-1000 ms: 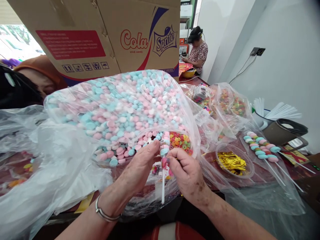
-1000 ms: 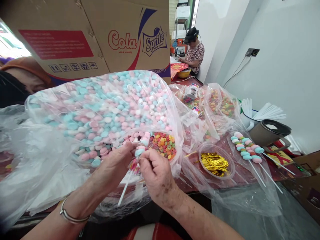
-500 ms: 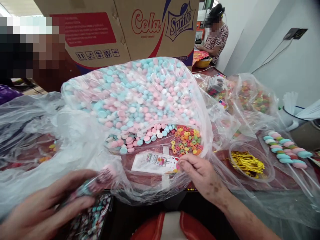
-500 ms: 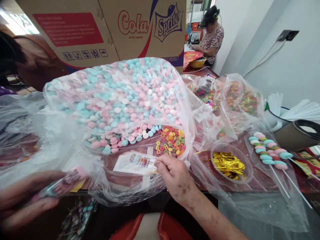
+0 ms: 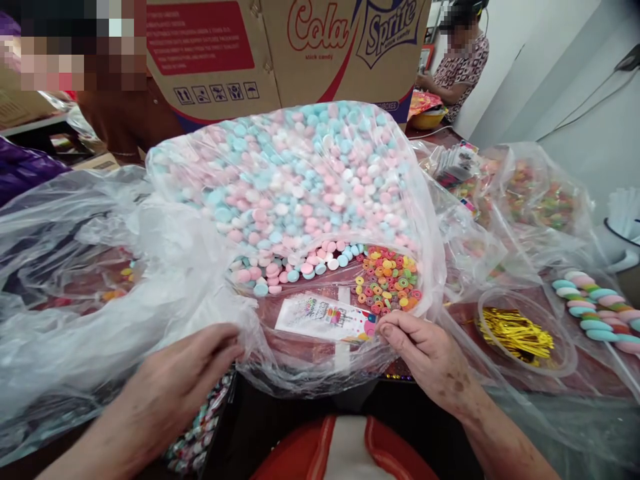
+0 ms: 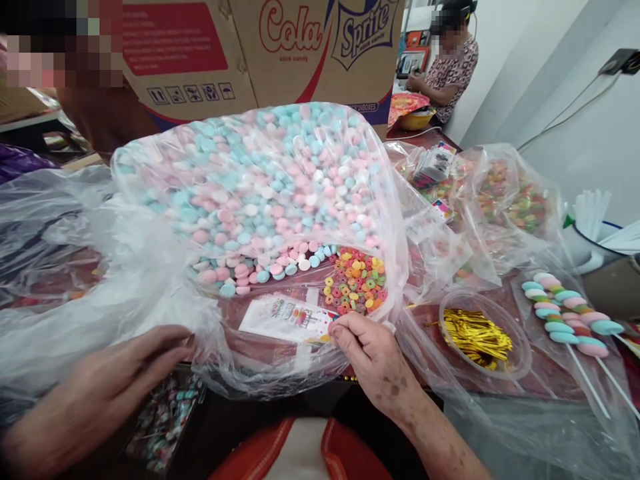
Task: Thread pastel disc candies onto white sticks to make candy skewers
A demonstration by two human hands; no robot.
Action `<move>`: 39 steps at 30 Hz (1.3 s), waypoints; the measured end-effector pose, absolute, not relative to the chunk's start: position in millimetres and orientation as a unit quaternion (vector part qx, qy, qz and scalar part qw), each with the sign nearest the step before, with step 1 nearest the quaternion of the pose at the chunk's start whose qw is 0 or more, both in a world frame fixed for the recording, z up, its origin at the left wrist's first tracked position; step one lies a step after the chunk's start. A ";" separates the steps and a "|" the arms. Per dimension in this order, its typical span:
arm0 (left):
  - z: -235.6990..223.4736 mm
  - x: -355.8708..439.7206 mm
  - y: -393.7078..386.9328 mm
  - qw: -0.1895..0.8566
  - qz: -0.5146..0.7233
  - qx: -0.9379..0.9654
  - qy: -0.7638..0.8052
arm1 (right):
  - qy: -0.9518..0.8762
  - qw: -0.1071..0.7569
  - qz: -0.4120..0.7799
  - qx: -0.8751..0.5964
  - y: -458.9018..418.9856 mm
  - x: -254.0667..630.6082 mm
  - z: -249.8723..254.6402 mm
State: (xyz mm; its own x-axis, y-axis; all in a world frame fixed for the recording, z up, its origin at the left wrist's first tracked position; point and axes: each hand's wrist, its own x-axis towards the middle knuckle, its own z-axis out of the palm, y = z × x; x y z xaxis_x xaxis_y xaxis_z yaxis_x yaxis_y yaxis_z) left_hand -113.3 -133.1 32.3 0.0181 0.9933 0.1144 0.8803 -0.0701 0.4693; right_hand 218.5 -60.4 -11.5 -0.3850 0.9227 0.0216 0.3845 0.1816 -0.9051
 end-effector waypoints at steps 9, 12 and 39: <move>-15.3 0.8 -33.0 0.085 0.049 0.838 0.537 | -0.719 0.320 0.403 -0.467 -70.2 226.2 -16.5; -24.0 -2.3 -26.4 0.102 0.049 0.850 0.515 | -0.722 0.323 0.393 -0.469 -70.8 228.0 -18.8; 6.7 22.6 -18.0 0.207 0.272 0.880 0.331 | -0.828 0.414 0.136 -0.353 -43.6 232.5 -5.2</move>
